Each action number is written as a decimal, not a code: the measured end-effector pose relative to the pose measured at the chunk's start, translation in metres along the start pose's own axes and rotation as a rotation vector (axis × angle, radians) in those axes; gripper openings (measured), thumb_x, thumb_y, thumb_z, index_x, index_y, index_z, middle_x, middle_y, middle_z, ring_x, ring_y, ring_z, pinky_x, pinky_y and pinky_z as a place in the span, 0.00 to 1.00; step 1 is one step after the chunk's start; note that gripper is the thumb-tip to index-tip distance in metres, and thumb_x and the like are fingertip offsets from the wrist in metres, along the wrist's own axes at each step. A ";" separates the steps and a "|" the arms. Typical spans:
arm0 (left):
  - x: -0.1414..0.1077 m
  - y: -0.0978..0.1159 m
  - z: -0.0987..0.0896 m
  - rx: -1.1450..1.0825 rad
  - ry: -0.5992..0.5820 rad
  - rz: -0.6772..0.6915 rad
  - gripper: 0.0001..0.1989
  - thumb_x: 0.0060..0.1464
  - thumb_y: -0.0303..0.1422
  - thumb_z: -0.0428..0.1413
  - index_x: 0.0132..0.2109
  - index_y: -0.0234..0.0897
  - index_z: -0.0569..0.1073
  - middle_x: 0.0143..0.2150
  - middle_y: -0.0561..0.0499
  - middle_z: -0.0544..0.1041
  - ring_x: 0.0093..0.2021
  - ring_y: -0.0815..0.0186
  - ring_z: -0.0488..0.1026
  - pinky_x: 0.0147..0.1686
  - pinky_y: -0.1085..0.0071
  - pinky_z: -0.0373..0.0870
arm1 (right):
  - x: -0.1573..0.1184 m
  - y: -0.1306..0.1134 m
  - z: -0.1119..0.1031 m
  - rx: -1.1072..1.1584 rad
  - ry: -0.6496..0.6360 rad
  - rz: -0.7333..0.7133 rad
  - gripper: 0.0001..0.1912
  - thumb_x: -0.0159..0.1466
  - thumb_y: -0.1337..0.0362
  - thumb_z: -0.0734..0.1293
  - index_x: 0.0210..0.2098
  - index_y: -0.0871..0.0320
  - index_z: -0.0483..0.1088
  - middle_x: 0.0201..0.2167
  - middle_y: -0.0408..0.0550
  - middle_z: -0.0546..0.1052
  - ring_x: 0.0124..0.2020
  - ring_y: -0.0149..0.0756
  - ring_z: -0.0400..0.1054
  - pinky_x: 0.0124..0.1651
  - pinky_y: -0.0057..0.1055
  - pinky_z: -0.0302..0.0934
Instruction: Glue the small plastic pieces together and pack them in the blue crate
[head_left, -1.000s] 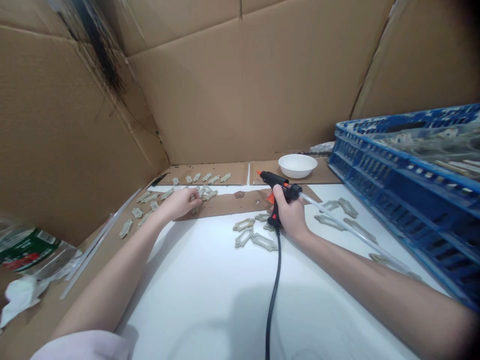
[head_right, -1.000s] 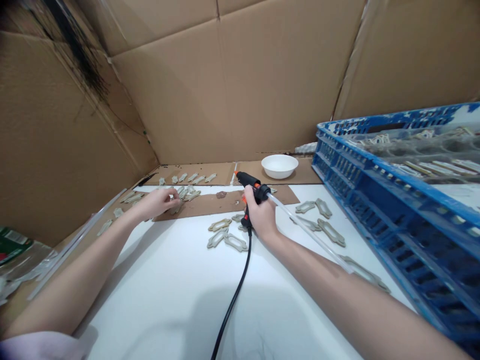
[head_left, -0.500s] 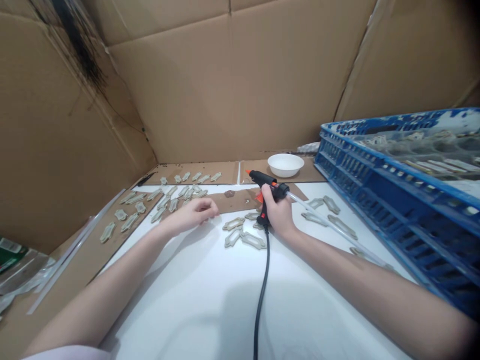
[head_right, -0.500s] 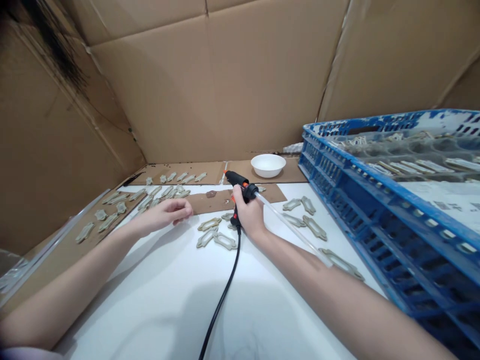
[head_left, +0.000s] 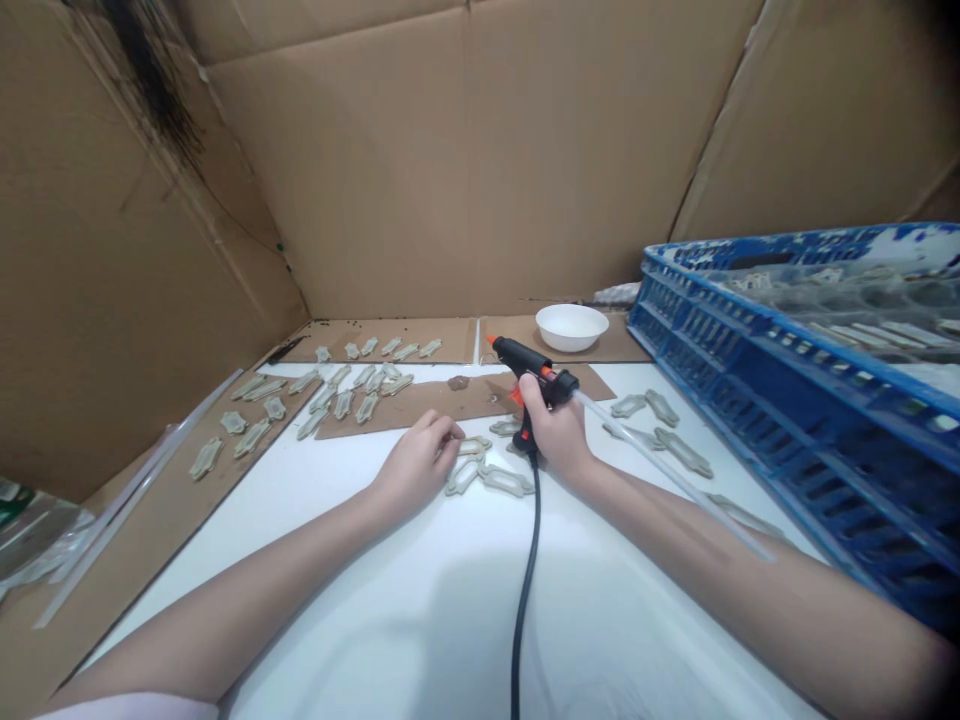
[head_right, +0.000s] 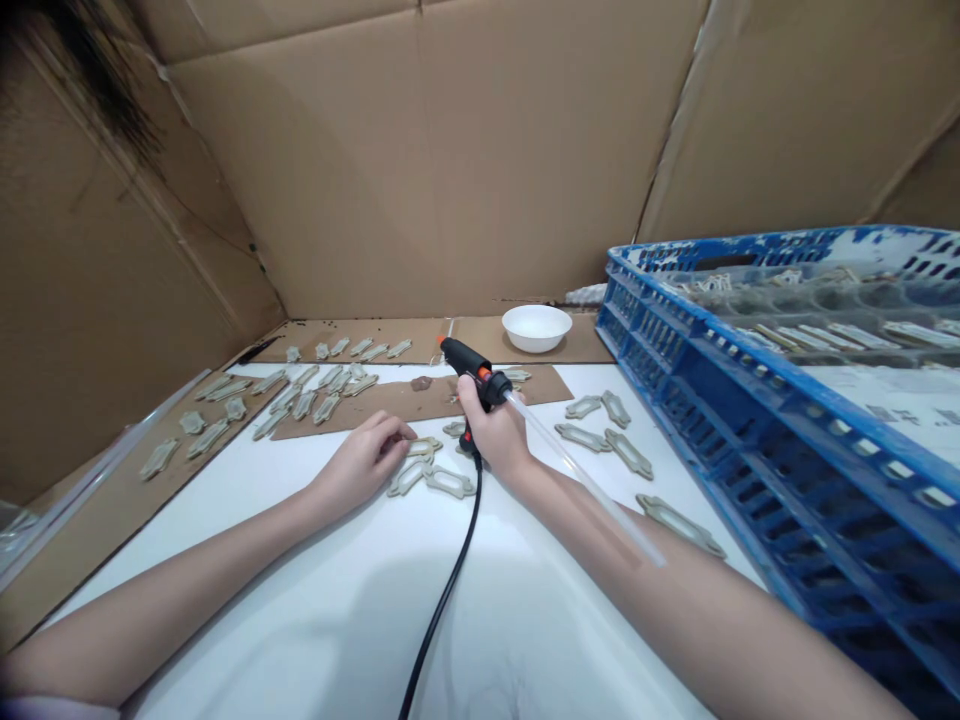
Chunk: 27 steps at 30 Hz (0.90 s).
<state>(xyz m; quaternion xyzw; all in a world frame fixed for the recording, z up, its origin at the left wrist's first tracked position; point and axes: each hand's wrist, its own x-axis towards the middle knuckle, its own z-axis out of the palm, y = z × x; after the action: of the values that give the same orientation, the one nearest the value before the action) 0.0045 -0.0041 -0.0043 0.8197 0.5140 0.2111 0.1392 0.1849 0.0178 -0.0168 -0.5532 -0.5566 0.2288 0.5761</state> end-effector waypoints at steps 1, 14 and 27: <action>0.000 -0.001 0.001 -0.018 0.022 -0.010 0.10 0.54 0.30 0.42 0.34 0.36 0.68 0.35 0.49 0.65 0.33 0.67 0.65 0.35 0.70 0.62 | -0.001 0.000 0.000 -0.034 -0.005 -0.026 0.24 0.56 0.47 0.57 0.28 0.61 0.71 0.15 0.44 0.66 0.20 0.31 0.63 0.25 0.26 0.59; -0.006 -0.009 -0.014 -0.006 -0.189 0.310 0.15 0.56 0.27 0.38 0.45 0.36 0.66 0.44 0.44 0.64 0.45 0.63 0.61 0.46 0.66 0.60 | -0.004 -0.001 -0.004 -0.123 0.012 -0.121 0.23 0.56 0.47 0.58 0.23 0.62 0.69 0.13 0.44 0.65 0.17 0.30 0.62 0.22 0.27 0.58; -0.005 -0.017 -0.006 -0.219 0.050 0.087 0.09 0.56 0.34 0.41 0.37 0.37 0.63 0.34 0.49 0.67 0.30 0.69 0.65 0.33 0.71 0.63 | -0.001 -0.005 -0.011 -0.181 -0.024 -0.717 0.11 0.57 0.60 0.60 0.22 0.59 0.62 0.17 0.44 0.65 0.20 0.31 0.60 0.26 0.29 0.56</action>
<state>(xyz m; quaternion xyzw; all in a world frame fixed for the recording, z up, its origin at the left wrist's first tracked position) -0.0140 -0.0012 -0.0072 0.8155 0.4551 0.2923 0.2059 0.1926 0.0113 -0.0103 -0.3690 -0.7397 -0.0313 0.5619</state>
